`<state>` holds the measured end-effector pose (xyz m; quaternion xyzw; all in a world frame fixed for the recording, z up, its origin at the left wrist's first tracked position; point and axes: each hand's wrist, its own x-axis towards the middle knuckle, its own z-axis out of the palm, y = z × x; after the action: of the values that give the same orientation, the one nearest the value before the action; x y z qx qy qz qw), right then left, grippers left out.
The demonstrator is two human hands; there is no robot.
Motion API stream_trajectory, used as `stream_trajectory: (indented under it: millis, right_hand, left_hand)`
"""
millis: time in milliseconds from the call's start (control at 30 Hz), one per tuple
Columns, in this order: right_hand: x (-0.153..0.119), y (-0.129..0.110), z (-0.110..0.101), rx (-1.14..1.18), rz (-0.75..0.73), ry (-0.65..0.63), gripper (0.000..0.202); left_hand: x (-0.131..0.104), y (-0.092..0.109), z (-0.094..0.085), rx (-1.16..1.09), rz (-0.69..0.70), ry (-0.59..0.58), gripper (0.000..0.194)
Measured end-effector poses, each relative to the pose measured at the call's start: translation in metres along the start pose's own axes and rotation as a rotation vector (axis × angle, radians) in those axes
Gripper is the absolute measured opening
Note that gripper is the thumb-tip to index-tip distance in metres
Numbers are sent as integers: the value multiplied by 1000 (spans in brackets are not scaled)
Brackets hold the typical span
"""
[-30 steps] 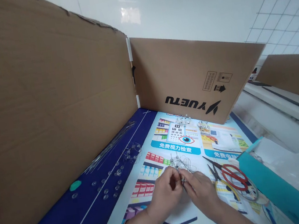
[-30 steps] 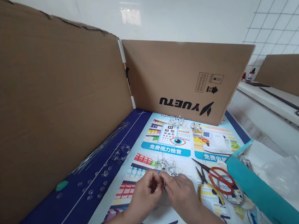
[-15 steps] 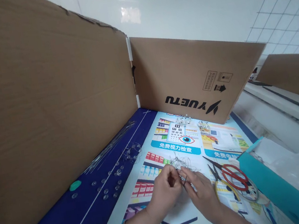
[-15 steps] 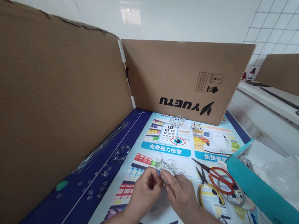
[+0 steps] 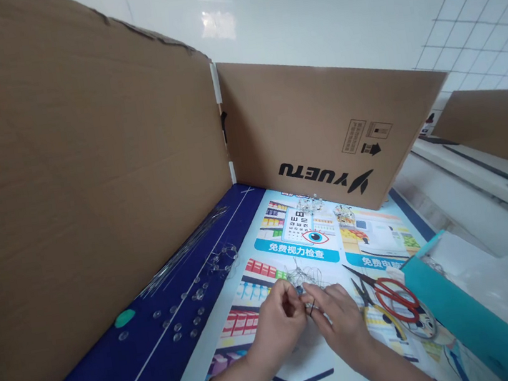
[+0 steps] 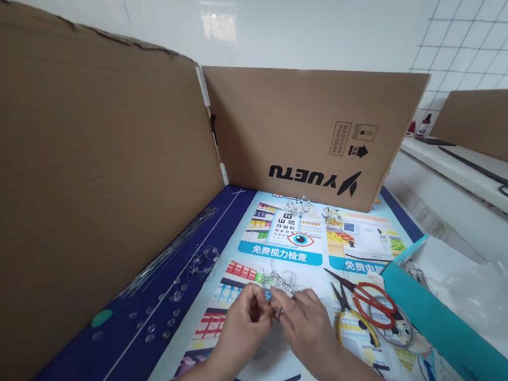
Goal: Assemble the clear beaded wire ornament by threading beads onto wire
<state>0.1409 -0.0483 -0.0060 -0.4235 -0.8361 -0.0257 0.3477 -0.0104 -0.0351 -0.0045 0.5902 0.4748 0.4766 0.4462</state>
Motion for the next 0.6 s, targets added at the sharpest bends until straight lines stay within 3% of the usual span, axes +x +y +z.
stream_trajectory:
  millis: [167, 367, 600]
  right_hand:
    - [3, -4, -4, -45, -36, 14, 46]
    - [4, -6, -5, -96, -115, 19, 47]
    - [2, -3, -2, -54, -48, 54, 40]
  left_hand:
    - [-3, 7, -3, 191, 84, 22, 12]
    - [0, 5, -3, 176, 53, 26, 12]
    - [-1, 0, -1, 197, 63, 25, 12]
